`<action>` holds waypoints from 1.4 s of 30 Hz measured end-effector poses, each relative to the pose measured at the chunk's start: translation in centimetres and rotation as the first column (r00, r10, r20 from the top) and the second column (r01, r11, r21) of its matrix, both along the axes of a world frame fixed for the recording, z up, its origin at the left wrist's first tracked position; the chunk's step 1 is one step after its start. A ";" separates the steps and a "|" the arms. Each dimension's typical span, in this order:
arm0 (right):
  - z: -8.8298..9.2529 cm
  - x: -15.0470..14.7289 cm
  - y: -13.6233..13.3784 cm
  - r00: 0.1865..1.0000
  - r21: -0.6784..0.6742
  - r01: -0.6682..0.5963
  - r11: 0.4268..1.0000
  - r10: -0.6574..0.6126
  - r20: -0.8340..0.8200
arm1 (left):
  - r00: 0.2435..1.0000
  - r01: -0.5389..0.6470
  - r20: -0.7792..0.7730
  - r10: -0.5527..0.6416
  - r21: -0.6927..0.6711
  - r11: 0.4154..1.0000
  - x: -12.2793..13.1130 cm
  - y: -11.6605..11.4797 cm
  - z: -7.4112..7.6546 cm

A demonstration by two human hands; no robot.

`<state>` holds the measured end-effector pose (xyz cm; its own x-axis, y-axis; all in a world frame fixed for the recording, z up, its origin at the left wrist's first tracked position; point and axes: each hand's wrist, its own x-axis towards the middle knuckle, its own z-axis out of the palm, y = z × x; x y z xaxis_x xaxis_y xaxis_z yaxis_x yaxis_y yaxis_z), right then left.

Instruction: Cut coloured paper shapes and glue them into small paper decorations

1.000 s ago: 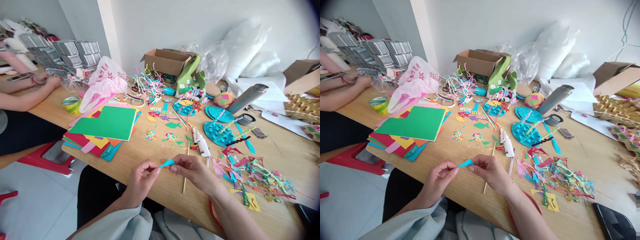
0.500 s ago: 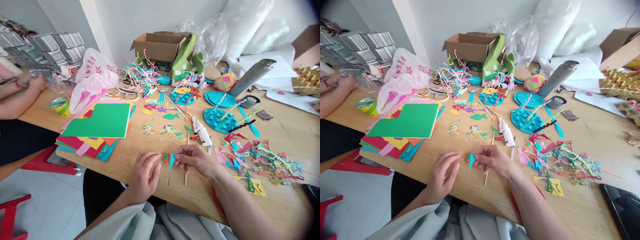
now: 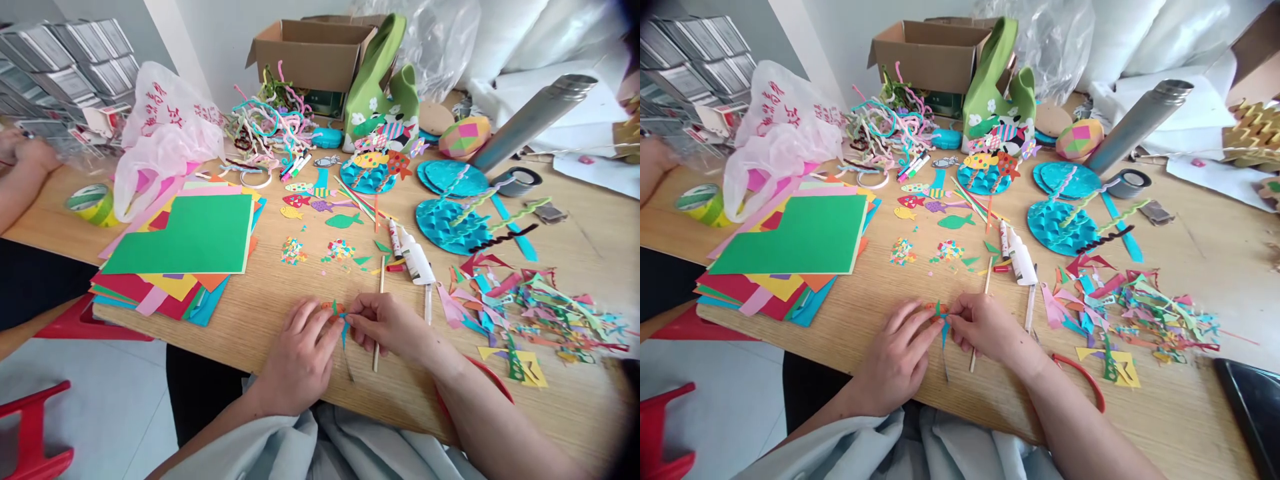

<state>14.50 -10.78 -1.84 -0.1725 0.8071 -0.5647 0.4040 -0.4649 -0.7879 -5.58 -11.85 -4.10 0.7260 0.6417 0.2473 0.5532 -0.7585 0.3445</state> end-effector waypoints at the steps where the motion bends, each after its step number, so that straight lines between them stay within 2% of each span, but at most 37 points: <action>1: 0.0 0.0 -0.1 1.000 0.023 -0.009 1.000 0.008 0.018 | 1.000 -0.001 -0.004 0.001 0.001 1.000 0.0 0.0 0.0; 9: 0.4 -0.1 -0.5 0.974 0.190 -0.088 0.978 0.044 0.222 | 1.000 0.006 0.000 -0.006 0.007 1.000 0.1 0.1 0.2; 14: 0.2 -0.1 -0.5 0.943 0.233 -0.121 0.965 0.039 0.330 | 1.000 0.014 0.027 -0.015 0.017 1.000 0.1 0.2 0.3; 26: 0.5 0.0 -0.5 0.974 0.161 -0.053 0.986 0.016 0.226 | 0.998 0.032 0.062 -0.033 0.017 0.999 0.0 0.2 -0.2; 35: 0.2 -0.2 -0.6 0.904 0.275 -0.151 0.949 0.020 0.426 | 0.998 0.039 0.046 -0.041 0.045 0.998 0.0 0.3 0.1; 42: -0.1 -0.4 -0.9 0.879 0.327 -0.185 0.927 0.008 0.476 | 0.999 0.040 0.028 -0.041 0.042 0.998 0.0 0.2 0.2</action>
